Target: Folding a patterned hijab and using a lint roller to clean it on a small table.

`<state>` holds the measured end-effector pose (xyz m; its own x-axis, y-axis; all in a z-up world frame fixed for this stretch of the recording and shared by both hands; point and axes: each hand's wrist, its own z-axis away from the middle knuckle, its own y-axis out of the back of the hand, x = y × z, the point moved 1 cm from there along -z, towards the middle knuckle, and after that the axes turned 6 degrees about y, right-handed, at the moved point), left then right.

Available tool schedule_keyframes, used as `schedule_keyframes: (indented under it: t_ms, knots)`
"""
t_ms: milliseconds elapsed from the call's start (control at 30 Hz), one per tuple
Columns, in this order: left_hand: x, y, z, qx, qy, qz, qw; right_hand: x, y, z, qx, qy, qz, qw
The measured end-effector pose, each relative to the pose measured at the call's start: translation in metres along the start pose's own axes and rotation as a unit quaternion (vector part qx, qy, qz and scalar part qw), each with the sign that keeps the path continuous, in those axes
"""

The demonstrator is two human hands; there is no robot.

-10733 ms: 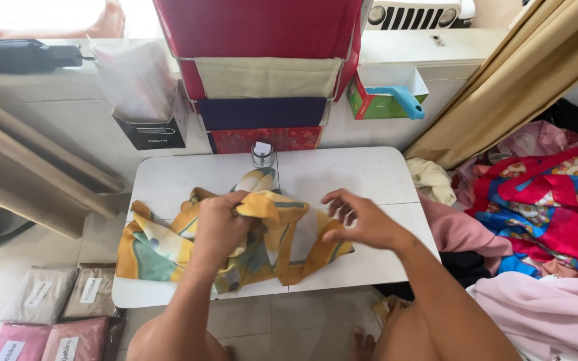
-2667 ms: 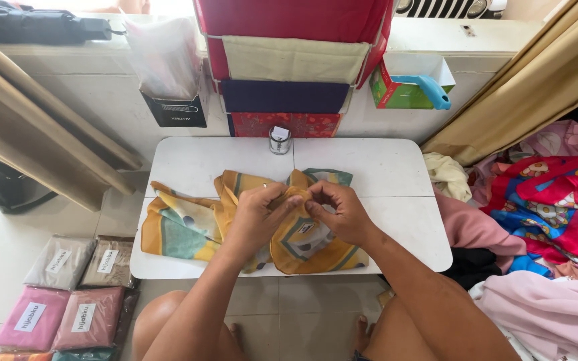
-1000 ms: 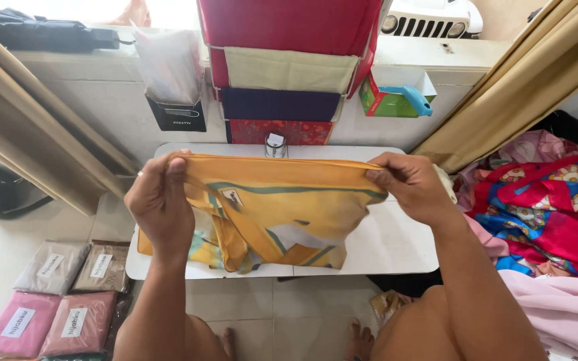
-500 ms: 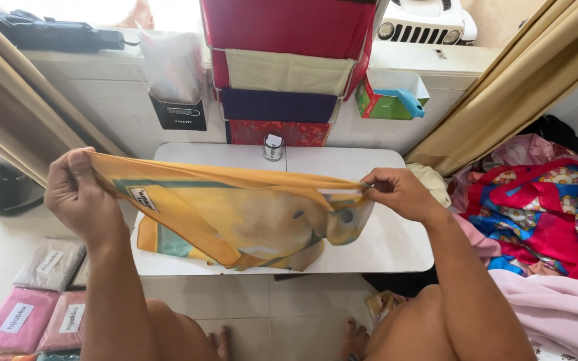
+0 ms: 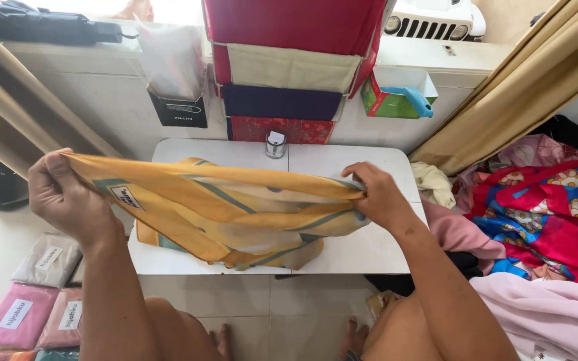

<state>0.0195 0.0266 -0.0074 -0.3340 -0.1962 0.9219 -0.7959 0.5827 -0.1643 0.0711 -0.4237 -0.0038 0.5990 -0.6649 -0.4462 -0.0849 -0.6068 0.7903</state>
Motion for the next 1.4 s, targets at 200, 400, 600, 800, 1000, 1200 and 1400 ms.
schedule_keyframes:
  t_ms: [200, 400, 600, 800, 1000, 1200, 1400]
  knots:
    - [-0.005, 0.005, -0.005, -0.017, -0.049, -0.102, 0.993, 0.070, 0.012, 0.011, -0.149, -0.259, 0.141, 0.944]
    - [-0.008, 0.001, 0.000, -0.094, -0.037, -0.128, 0.987, 0.099, 0.034, 0.023, -0.183, -0.347, -0.363, 0.845]
    - [-0.002, -0.008, 0.006, -0.128, -0.001, -0.089, 0.988, 0.123, 0.045, 0.035, -0.125, -0.332, -0.363, 0.862]
    - [0.003, -0.027, 0.016, -0.174, -0.004, -0.053, 0.983, 0.148, 0.074, 0.057, -0.101, -0.304, -0.413, 0.853]
    - [-0.002, -0.058, 0.039, -0.291, -0.063, -0.024, 0.954, 0.202, 0.077, 0.087, 0.032, -0.392, -0.320, 0.862]
    - [0.009, -0.112, 0.116, -0.370, -0.137, -0.003, 0.919, 0.150, 0.047, 0.057, 0.056, -0.198, 0.075, 0.976]
    - [0.022, -0.135, 0.180, -0.504, -0.076, -0.011, 0.860, -0.029, -0.023, 0.010, -0.081, -0.089, -0.277, 0.953]
